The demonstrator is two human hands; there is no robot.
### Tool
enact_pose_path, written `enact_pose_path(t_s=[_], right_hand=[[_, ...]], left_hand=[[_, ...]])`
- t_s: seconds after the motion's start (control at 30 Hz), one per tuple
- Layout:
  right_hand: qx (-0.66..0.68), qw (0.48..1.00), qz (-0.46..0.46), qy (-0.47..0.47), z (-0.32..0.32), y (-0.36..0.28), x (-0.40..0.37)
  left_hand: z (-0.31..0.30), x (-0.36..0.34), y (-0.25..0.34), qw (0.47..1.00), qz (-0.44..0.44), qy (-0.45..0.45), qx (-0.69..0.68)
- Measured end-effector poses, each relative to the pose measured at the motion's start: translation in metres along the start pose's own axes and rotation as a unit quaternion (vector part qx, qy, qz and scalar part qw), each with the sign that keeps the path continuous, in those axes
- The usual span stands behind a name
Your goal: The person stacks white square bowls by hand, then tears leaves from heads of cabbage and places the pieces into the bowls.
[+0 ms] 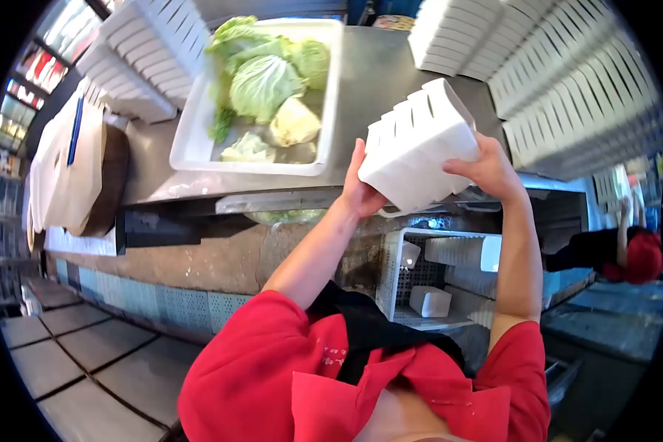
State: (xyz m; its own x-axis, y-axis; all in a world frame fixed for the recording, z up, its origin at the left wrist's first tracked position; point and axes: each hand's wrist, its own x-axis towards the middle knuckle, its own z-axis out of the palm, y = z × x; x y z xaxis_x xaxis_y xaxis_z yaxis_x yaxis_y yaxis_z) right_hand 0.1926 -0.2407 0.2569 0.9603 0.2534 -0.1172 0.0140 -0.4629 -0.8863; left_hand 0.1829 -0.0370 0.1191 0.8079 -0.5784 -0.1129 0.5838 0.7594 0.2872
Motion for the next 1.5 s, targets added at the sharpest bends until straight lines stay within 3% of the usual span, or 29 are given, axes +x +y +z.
enact_pose_path(t_s=[0.03, 0.1, 0.17, 0.2, 0.23, 0.3, 0.37, 0.43, 0.47, 0.5, 0.53, 0.57, 0.6, 0.67, 0.73, 0.77, 0.83, 0.97, 1.0, 1.03, 1.07, 1.1, 1.17, 1.2, 1.23, 1.27, 1.3, 1.37, 1.5], right_hand=[[-0.125, 0.992, -0.005, -0.023, 0.012, -0.009, 0.015], [-0.19, 0.979, -0.057, -0.044, 0.028, -0.023, 0.049], [-0.345, 0.928, -0.126, -0.054, 0.046, -0.033, 0.07], [-0.392, 0.909, -0.119, -0.075, 0.056, -0.042, 0.078], [-0.391, 0.909, -0.119, -0.083, 0.068, -0.045, 0.082], [-0.534, 0.835, -0.116, -0.058, 0.088, -0.046, 0.089], [-0.547, 0.824, -0.133, -0.06, 0.097, -0.032, 0.089], [-0.564, 0.811, -0.153, -0.018, 0.104, -0.029, 0.085], [-0.558, 0.813, -0.168, -0.011, 0.103, -0.026, 0.085], [-0.541, 0.82, -0.186, -0.011, 0.102, -0.023, 0.085], [-0.546, 0.819, -0.174, -0.016, 0.102, -0.025, 0.085], [-0.521, 0.834, -0.184, -0.016, 0.1, -0.017, 0.086], [-0.525, 0.836, -0.158, -0.018, 0.103, -0.027, 0.084], [-0.517, 0.846, -0.131, -0.028, 0.104, -0.042, 0.08], [-0.508, 0.852, -0.123, -0.026, 0.107, -0.039, 0.078], [-0.505, 0.854, -0.119, -0.028, 0.104, -0.04, 0.079], [-0.507, 0.854, -0.114, -0.035, 0.101, -0.051, 0.074], [-0.526, 0.841, -0.112, -0.062, 0.1, -0.084, 0.067], [-0.525, 0.841, -0.116, -0.059, 0.1, -0.086, 0.072], [-0.433, 0.882, -0.179, -0.034, 0.101, -0.085, 0.078], [-0.335, 0.911, -0.239, -0.009, 0.103, -0.085, 0.085], [-0.334, 0.911, -0.241, -0.01, 0.11, -0.09, 0.09], [-0.134, 0.951, -0.275, -0.036, 0.131, -0.106, 0.101], [-0.134, 0.951, -0.276, -0.036, 0.142, -0.107, 0.106], [0.09, 0.965, -0.221, -0.106, 0.155, -0.106, 0.113], [0.309, 0.923, -0.154, -0.171, 0.159, -0.103, 0.12], [0.309, 0.922, -0.157, -0.172, 0.156, -0.1, 0.127], [0.352, 0.909, -0.026, -0.22, 0.147, -0.092, 0.134], [0.346, 0.922, -0.083, -0.156, 0.131, -0.088, 0.13]], left_hand=[[-0.011, 0.002, 0.002, 0.996, 0.027, -0.038, -0.073], [-0.033, 0.016, 0.007, 0.984, 0.062, -0.076, -0.15], [-0.053, 0.026, 0.007, 0.956, 0.117, 0.048, -0.265], [-0.055, 0.028, 0.009, 0.922, 0.138, 0.129, -0.337], [-0.057, 0.023, 0.008, 0.92, 0.142, 0.134, -0.341], [-0.048, 0.005, 0.009, 0.919, 0.059, 0.335, -0.199], [-0.035, -0.053, 0.015, 0.932, -0.021, 0.307, -0.19], [0.014, -0.116, 0.067, 0.978, -0.026, 0.193, 0.073], [0.019, -0.131, 0.088, 0.971, 0.079, 0.133, 0.182], [0.025, -0.14, 0.117, 0.922, 0.188, 0.109, 0.32], [0.027, -0.142, 0.153, 0.808, 0.256, 0.097, 0.522], [0.029, -0.145, 0.19, 0.641, 0.305, 0.088, 0.699], [0.021, -0.141, 0.217, 0.538, 0.268, 0.118, 0.79], [-0.042, -0.119, 0.259, 0.365, 0.105, 0.107, 0.919], [-0.061, -0.091, 0.282, 0.439, -0.249, 0.062, 0.861], [-0.093, -0.088, 0.284, 0.509, -0.232, 0.016, 0.829], [-0.08, -0.086, 0.274, 0.459, -0.298, 0.062, 0.835], [-0.043, -0.097, 0.275, 0.416, -0.234, 0.083, 0.875], [-0.034, -0.102, 0.278, 0.488, -0.131, 0.125, 0.854], [-0.023, -0.106, 0.282, 0.55, -0.025, 0.162, 0.819], [-0.003, -0.112, 0.283, 0.601, -0.001, 0.176, 0.779], [0.012, -0.116, 0.28, 0.6, 0.0, 0.178, 0.78], [0.032, -0.119, 0.272, 0.804, 0.092, 0.089, 0.581], [0.036, -0.115, 0.266, 0.803, 0.093, 0.089, 0.582], [0.038, -0.112, 0.256, 0.857, 0.114, 0.07, 0.498], [0.04, -0.109, 0.244, 0.901, 0.133, 0.051, 0.41], [0.051, -0.105, 0.229, 0.921, 0.156, 0.06, 0.352], [0.075, -0.1, 0.207, 0.932, 0.199, 0.126, 0.275], [0.068, -0.079, 0.18, 0.919, 0.229, 0.16, 0.278]])
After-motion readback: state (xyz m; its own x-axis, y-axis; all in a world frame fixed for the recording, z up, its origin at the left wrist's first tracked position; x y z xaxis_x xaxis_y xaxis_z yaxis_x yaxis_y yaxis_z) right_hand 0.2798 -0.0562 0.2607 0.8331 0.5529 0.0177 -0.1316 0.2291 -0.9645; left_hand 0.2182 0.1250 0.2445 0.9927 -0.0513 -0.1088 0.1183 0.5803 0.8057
